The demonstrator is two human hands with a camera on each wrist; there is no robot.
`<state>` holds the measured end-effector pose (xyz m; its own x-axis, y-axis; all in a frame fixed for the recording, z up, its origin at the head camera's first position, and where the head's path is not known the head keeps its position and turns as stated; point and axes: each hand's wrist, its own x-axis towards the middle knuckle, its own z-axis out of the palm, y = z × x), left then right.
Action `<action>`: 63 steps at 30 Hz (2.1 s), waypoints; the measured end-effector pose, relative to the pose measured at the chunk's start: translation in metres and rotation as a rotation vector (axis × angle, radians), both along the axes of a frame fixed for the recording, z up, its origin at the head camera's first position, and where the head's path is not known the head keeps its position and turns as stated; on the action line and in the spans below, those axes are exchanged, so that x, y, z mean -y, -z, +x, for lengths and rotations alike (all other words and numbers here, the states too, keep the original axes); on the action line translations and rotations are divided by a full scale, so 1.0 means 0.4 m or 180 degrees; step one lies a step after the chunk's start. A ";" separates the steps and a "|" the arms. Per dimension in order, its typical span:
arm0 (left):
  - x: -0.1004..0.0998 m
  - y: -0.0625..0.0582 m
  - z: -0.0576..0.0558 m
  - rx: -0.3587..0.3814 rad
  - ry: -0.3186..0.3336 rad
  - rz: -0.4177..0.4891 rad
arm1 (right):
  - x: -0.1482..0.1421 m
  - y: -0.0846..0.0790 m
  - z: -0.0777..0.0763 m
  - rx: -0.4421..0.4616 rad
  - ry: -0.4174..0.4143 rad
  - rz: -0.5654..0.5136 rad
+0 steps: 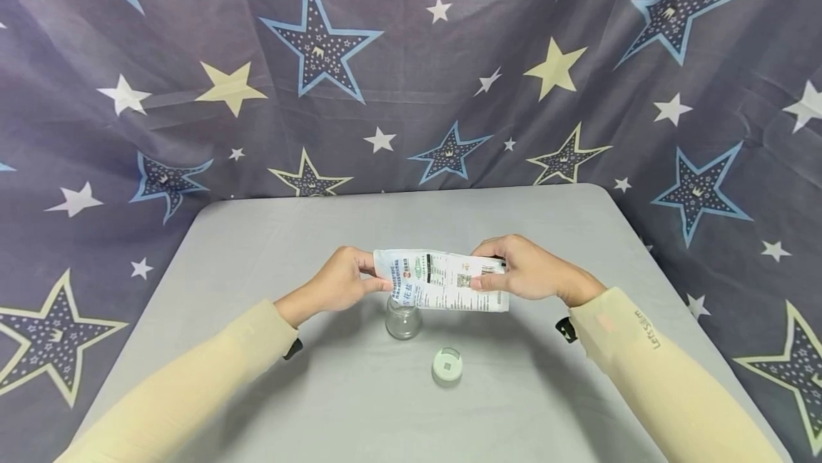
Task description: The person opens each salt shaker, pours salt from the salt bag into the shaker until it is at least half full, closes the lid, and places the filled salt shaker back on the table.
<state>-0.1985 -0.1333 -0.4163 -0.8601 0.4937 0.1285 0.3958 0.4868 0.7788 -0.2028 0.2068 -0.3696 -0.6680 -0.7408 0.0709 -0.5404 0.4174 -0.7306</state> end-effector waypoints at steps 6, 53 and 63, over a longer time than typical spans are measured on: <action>-0.003 0.000 0.001 -0.0002 0.0007 0.0038 | 0.000 -0.003 -0.001 -0.0004 0.0000 0.0035; 0.009 0.019 0.005 -0.0020 -0.0077 0.0143 | 0.036 -0.046 -0.013 -0.0223 -0.0083 0.0171; 0.007 0.025 0.004 0.0006 -0.0089 0.0174 | 0.040 -0.056 -0.012 -0.0238 -0.0072 0.0185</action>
